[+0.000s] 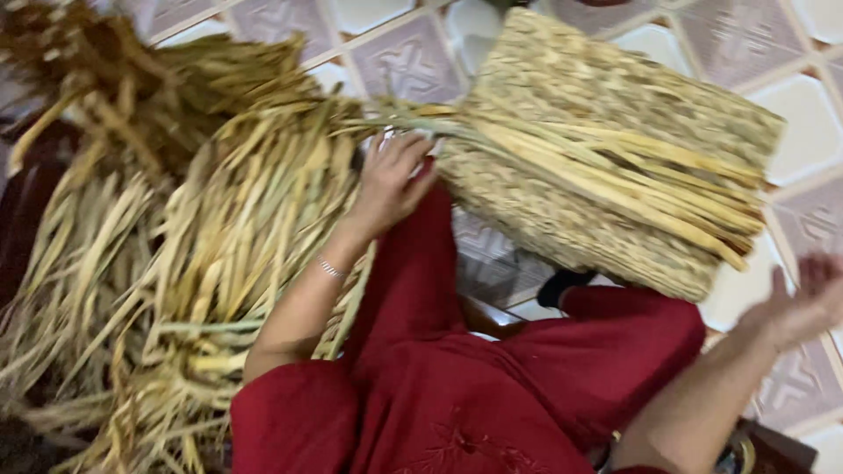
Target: Weaving and finishing a storage basket using natural fibers.
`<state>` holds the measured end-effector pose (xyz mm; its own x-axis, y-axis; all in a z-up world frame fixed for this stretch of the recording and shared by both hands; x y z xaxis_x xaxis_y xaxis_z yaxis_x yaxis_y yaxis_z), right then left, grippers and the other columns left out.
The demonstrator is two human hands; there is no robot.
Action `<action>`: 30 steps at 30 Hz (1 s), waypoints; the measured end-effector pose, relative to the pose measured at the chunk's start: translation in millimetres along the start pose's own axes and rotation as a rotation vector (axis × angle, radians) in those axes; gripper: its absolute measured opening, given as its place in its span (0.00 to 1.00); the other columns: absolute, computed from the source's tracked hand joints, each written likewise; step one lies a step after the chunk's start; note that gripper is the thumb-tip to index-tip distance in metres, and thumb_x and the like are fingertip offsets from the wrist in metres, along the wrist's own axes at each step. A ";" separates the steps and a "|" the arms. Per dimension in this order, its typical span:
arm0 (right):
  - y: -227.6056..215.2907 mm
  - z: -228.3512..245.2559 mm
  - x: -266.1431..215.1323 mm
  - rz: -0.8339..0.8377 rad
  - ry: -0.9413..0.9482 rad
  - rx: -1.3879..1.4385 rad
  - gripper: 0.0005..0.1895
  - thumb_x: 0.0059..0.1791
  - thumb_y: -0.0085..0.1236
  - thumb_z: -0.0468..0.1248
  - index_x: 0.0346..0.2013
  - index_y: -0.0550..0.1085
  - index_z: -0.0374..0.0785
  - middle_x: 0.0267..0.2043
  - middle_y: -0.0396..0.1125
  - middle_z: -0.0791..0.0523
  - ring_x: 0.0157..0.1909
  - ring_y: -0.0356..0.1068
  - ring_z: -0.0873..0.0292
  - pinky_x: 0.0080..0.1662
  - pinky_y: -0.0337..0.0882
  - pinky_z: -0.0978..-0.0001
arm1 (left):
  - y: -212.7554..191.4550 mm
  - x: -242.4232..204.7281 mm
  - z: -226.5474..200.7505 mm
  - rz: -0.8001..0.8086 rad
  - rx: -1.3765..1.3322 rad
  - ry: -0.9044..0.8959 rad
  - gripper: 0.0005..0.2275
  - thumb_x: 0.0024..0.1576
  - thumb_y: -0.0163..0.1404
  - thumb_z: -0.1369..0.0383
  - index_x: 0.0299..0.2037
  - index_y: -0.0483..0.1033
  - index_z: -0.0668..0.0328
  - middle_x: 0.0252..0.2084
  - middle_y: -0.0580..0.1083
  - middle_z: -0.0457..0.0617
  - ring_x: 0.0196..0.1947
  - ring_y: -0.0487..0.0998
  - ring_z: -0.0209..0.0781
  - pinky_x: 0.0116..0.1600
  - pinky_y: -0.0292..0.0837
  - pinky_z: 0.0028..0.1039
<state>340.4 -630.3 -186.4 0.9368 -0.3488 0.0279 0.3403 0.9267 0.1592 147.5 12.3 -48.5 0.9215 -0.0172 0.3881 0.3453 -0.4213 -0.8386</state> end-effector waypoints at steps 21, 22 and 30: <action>256.5 53.5 -277.2 0.353 0.122 0.281 0.06 0.61 0.50 0.34 0.42 0.74 0.37 0.37 0.72 0.54 0.35 0.73 0.60 0.42 0.78 0.62 | -11.7 -208.5 144.3 0.073 0.391 -0.796 0.11 0.52 0.60 0.65 0.34 0.71 0.61 0.39 0.74 0.61 0.44 0.76 0.58 0.52 0.73 0.47; 261.9 48.3 -286.7 0.418 0.180 0.174 0.06 0.59 0.50 0.34 0.42 0.75 0.37 0.36 0.72 0.54 0.36 0.73 0.61 0.44 0.78 0.61 | -15.0 -210.1 142.1 -0.018 0.246 -0.766 0.11 0.56 0.57 0.67 0.40 0.71 0.64 0.39 0.74 0.63 0.42 0.75 0.60 0.48 0.72 0.49; 333.9 45.1 -372.2 1.035 0.333 -0.114 0.14 0.55 0.51 0.35 0.55 0.73 0.34 0.43 0.75 0.55 0.42 0.74 0.64 0.48 0.76 0.70 | -66.1 -174.7 24.0 0.106 -0.509 -0.965 0.04 0.65 0.48 0.69 0.43 0.73 0.60 0.32 0.76 0.52 0.24 0.72 0.39 0.27 0.71 0.31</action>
<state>101.7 -197.4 -99.1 0.7428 0.6461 -0.1756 -0.6353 0.7629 0.1197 -32.0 64.9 -70.1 0.7704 0.5480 -0.3258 0.3465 -0.7889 -0.5075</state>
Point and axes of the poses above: each hand's wrist, its own x-axis towards the middle knuckle, its own y-axis out of the palm, z = x × y, the point moved 3 cm from there along x, towards the middle knuckle
